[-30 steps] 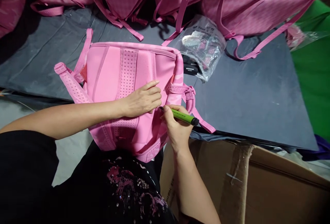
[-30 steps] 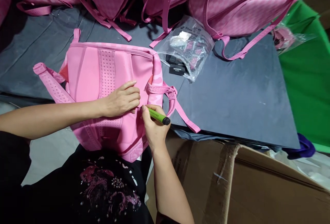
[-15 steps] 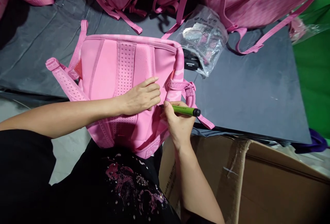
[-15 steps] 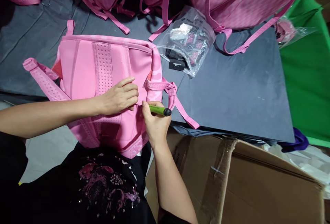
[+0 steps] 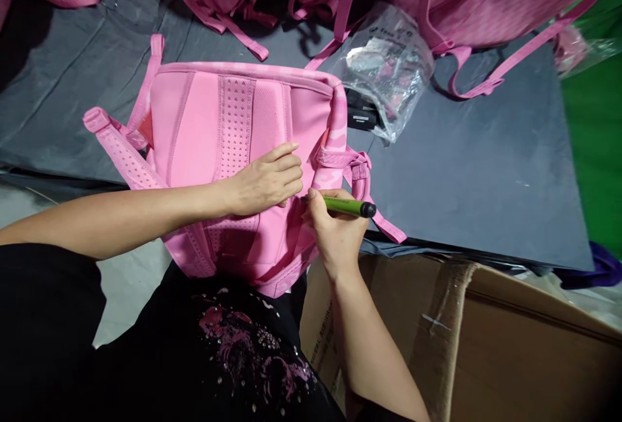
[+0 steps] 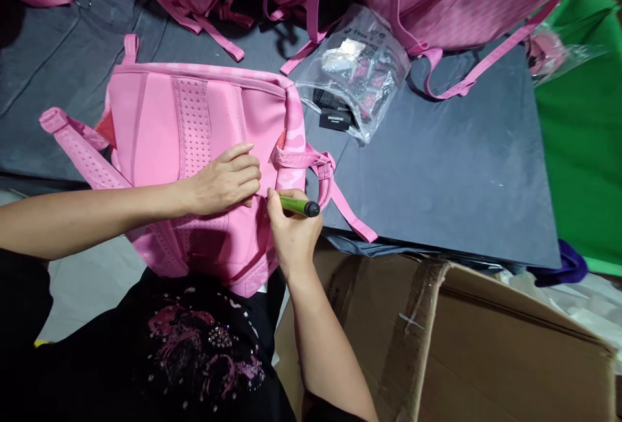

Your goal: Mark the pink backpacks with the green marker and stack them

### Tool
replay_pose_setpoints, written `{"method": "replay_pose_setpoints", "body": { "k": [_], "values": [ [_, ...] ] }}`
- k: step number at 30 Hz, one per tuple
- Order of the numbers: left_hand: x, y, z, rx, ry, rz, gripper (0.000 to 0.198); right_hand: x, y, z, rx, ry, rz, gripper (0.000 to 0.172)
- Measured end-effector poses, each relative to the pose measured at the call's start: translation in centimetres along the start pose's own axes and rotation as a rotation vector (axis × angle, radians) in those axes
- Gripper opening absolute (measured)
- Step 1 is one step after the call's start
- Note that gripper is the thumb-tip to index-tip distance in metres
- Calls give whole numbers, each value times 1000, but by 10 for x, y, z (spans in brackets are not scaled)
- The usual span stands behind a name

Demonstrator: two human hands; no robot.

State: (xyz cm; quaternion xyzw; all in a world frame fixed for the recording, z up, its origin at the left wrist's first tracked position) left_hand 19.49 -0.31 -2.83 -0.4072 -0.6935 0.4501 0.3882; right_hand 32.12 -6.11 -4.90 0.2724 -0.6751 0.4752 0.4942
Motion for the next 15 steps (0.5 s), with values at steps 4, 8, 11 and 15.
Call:
{"method": "replay_pose_setpoints", "body": {
  "k": [4, 8, 11, 15],
  "values": [
    [0, -3, 1, -55, 9, 4, 33, 1, 2, 0, 49, -5, 4, 28],
    [0, -2, 1, -20, 12, 6, 33, 0, -1, 2, 23, -6, -13, 28],
    [0, -1, 1, -1, 8, 0, 31, -2, 1, 5, 32, -3, -9, 28],
    [0, -3, 1, -52, 8, -1, 30, -2, 1, 6, 4, 7, -15, 30]
  ]
}}
Point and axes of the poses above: each hand's wrist, its own z-axis away from the middle knuckle, its own y-axis out of the palm, x = y × z, the point moved 7 cm from there along -z, towards the middle knuckle, and after that the axes turned 3 degrees about -y, right-handed, at the moved point
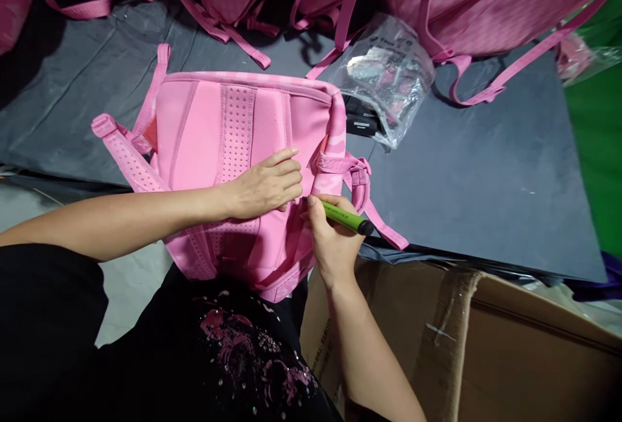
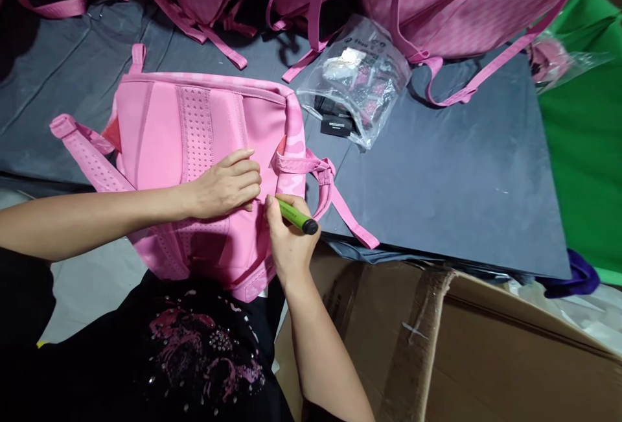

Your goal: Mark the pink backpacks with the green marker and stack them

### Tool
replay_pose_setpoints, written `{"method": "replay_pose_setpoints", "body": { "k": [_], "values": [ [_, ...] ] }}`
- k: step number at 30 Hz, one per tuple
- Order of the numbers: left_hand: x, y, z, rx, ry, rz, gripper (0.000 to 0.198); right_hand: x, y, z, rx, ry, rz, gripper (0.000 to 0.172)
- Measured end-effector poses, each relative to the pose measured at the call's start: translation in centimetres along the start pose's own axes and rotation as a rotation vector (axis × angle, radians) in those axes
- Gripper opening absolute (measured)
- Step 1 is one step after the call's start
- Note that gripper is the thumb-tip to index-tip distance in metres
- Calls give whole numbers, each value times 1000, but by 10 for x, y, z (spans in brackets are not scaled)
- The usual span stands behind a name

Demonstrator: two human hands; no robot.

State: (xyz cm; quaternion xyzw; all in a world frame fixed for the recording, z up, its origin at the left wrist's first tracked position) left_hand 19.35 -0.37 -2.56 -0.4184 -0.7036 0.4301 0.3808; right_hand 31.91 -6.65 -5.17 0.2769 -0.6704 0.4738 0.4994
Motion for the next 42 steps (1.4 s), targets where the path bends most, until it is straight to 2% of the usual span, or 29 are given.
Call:
{"method": "replay_pose_setpoints", "body": {
  "k": [3, 5, 10, 13, 17, 21, 23, 26, 29, 32, 34, 36, 38, 40, 42],
  "values": [
    [0, -2, 0, -49, 4, 6, 29, 1, 2, -2, 54, 15, -29, 30],
    [-1, -1, 0, -33, 1, 10, 28, 1, 3, -4, 87, 26, -24, 31],
    [0, 0, 0, 8, 7, 32, 25, 1, -2, -4, 45, 6, 42, 32],
    [3, -2, -5, -4, 29, 54, 24, 3, -1, -2, 78, -40, 128, 32],
    [7, -5, -21, 120, 123, 134, 33, 6, -5, 1, 89, -121, 126, 34],
    [15, -16, -33, 209, 119, 66, 21, 7, -6, 3, 172, -194, 212, 39],
    [16, -29, -33, 215, 107, 0, 15, 12, -9, 7, 172, -241, 136, 39],
    [8, -59, -24, 213, 80, -63, 8, 36, -18, 22, 136, -439, -13, 37],
    [-6, -107, -9, 194, -17, -86, 9, 75, -34, 39, 106, -680, 5, 32],
    [-20, -159, 1, 146, -184, -88, 20, 118, -58, 49, 95, -863, 50, 31],
    [-30, -179, 6, 119, -277, -75, 29, 138, -71, 53, 112, -943, 42, 34],
    [-39, -177, 11, 123, -357, -6, 38, 143, -74, 56, 128, -994, 43, 38],
    [-43, -155, 16, 167, -444, 105, 38, 131, -66, 58, 118, -1056, 63, 43],
    [-41, -126, 19, 216, -502, 182, 27, 109, -50, 60, 97, -1123, 98, 46],
    [-32, -107, 18, 237, -516, 206, 14, 84, -33, 57, 79, -1132, 120, 47]
  ]
}}
Point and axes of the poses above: each hand's wrist, its own z-axis away from the middle knuckle, its own y-axis out of the palm, x = y × z, the point moved 7 cm from there along -z, towards the middle knuckle, and after that the axes turned 3 degrees about -y, right-handed, at the moved point
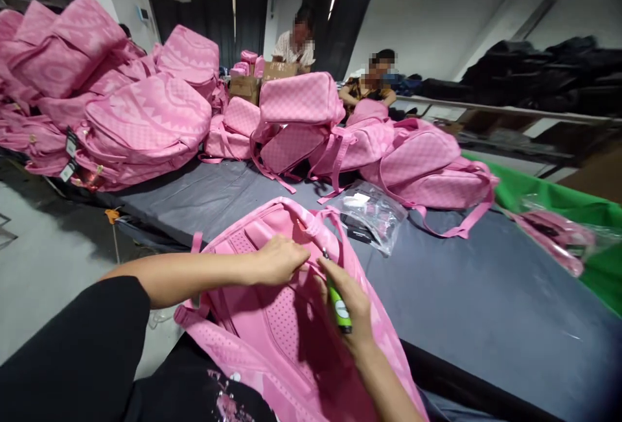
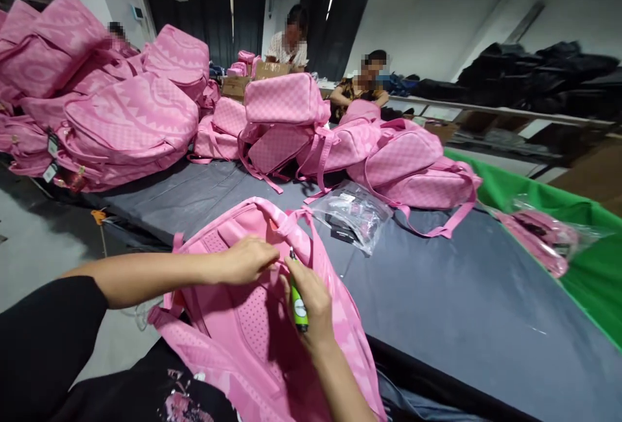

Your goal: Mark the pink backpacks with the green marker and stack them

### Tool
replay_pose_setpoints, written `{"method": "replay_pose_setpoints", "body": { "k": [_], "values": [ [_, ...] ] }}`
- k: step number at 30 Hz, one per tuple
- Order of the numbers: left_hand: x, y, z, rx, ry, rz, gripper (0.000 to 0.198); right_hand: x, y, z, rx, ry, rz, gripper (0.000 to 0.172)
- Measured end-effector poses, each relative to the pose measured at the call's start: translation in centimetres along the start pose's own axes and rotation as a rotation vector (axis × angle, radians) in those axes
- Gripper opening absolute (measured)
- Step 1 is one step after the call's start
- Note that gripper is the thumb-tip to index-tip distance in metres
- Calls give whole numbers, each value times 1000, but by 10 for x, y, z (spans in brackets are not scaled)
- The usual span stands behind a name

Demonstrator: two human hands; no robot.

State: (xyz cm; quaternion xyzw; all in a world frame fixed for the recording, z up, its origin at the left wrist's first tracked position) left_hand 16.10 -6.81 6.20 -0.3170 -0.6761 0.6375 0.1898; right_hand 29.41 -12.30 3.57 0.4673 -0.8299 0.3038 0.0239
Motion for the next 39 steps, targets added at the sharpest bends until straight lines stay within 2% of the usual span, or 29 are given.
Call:
{"method": "replay_pose_setpoints", "body": {
  "k": [2, 4, 5, 7, 9, 11, 12, 14, 16, 20, 22, 26, 28, 31, 34, 37, 39],
  "values": [
    [14, -3, -10, -22, -4, -3, 14, -8, 13, 12, -37, 31, 23, 50],
    [28, -22, -17, -122, -1, -49, 16, -7, 21, 15, -79, 35, 38, 51],
    [34, -33, -20, -180, 7, -93, 24, -5, 24, 13, -89, 29, 39, 50],
    [42, -46, -28, -212, 29, -180, 59, -3, 33, 5, -91, 32, 47, 47],
    [49, -42, -39, -88, 31, -234, 85, -6, 43, -4, -95, 77, 80, 42],
    [54, -30, -52, 48, 15, -284, 91, -13, 52, -10, -109, 162, 133, 37],
    [56, -25, -58, 79, 7, -318, 94, -16, 56, -11, -114, 208, 149, 36],
    [59, -16, -70, 76, -1, -387, 101, -18, 61, -9, -119, 286, 139, 33],
    [61, -9, -79, 49, 16, -411, 106, -13, 61, -5, -117, 302, 101, 30],
    [62, 1, -78, -11, 86, -387, 104, 7, 56, 2, -32, 225, 66, 23],
    [57, 1, -69, -51, 132, -397, 106, 6, 53, 5, 11, 243, 49, 24],
    [40, 1, -46, -83, 267, -400, 102, -5, 47, 8, 13, 308, -61, 33],
    [36, 4, -43, -64, 255, -405, 98, -13, 47, 8, 7, 380, -164, 36],
    [38, 10, -49, -15, 201, -417, 93, -30, 48, 10, -40, 599, -292, 41],
    [40, 14, -55, -39, 207, -406, 83, -42, 48, 7, -29, 745, -352, 36],
    [43, 16, -58, -85, 221, -387, 73, -46, 39, -2, 65, 693, -270, 30],
    [48, 17, -60, -90, 177, -364, 74, -47, 31, -8, 158, 619, -172, 28]
  ]
}}
Point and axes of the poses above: each hand's wrist, its own z-axis away from the middle knuckle, its own y-axis out of the palm, x = y × z, the point moved 7 cm from there along -z, towards the middle knuckle, and after that the axes turned 3 degrees about -y, right-handed, at the moved point
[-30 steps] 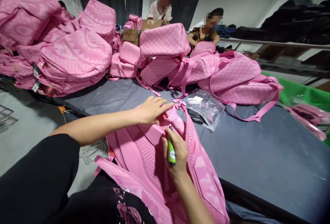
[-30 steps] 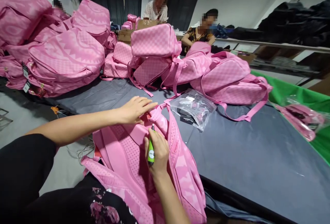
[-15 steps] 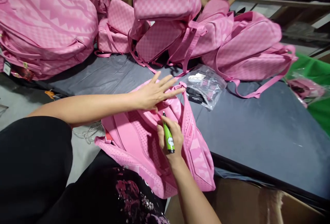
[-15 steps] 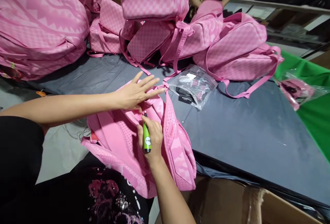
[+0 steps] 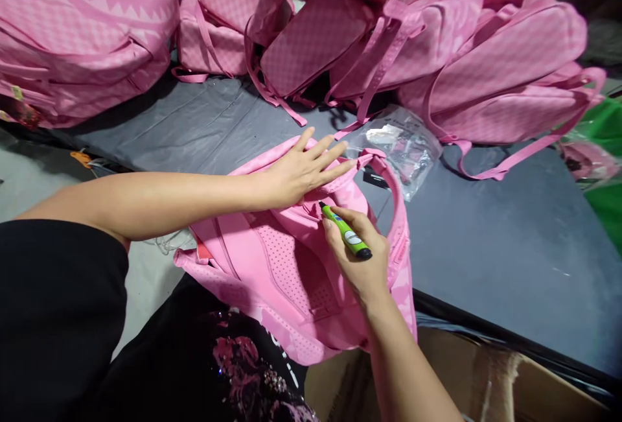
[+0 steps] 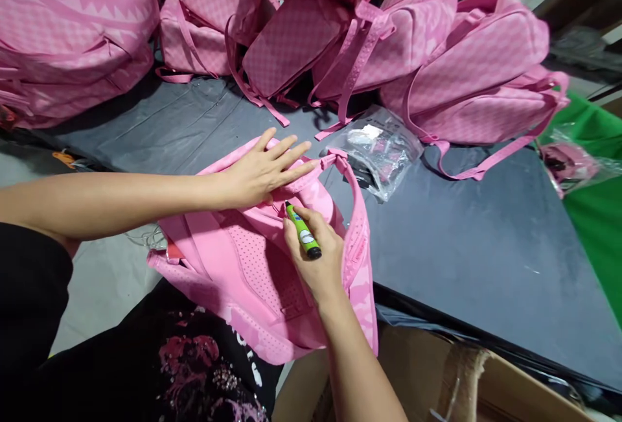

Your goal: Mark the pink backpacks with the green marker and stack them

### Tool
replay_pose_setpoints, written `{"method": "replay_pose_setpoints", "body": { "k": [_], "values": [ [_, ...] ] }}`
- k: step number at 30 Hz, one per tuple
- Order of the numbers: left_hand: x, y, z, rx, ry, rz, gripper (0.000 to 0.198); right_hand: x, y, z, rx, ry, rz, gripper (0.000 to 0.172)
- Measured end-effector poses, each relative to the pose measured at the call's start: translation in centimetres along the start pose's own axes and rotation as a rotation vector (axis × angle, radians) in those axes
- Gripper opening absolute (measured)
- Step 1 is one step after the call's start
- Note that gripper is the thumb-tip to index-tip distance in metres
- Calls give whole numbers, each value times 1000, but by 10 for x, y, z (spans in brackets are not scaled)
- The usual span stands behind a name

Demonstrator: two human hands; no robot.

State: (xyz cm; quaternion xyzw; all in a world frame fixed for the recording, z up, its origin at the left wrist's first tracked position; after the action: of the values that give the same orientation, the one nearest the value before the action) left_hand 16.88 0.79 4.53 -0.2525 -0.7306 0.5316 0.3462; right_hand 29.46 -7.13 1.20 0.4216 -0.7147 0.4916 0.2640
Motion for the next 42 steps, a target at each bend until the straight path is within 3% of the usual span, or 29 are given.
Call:
{"method": "replay_pose_setpoints", "body": {
  "k": [4, 7, 13, 15, 18, 21, 31, 37, 42],
  "values": [
    [6, 2, -4, 34, -93, 43, 88, 5, -1, -10, 212, -31, 16, 29],
    [5, 0, -7, 64, -116, 76, 94, 11, 5, -25, 295, -50, 14, 25],
    [6, 2, -11, 34, -151, 108, 79, 10, 14, -41, 532, -146, 251, 24],
    [3, 4, -13, -2, -110, 85, 74, 8, 11, -40, 522, -176, 282, 24],
    [-15, 6, -15, -43, 128, 1, 72, 9, 11, -36, 506, -221, 306, 23],
    [-24, 15, -20, 2, 264, -35, 75, 9, 10, -34, 508, -218, 310, 24],
    [-7, 30, -29, -17, -12, 126, 77, -1, 9, -44, 578, -133, 234, 24],
    [-5, 27, -35, 79, -70, 105, 83, -4, 23, -44, 564, -105, 250, 26],
    [3, 25, -37, 206, -81, 22, 81, -4, 15, -37, 498, -113, 246, 26]
  ]
}}
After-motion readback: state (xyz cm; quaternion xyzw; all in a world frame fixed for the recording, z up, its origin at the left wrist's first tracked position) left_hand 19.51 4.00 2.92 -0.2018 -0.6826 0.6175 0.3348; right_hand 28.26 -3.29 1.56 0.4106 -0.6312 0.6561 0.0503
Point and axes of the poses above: each hand's wrist, its own z-axis away from the middle knuckle, its own y-axis out of the palm, x = y × z, the point moved 7 cm from there along -z, towards the middle knuckle, and after that the axes turned 3 degrees about -y, right-handed, at the moved point
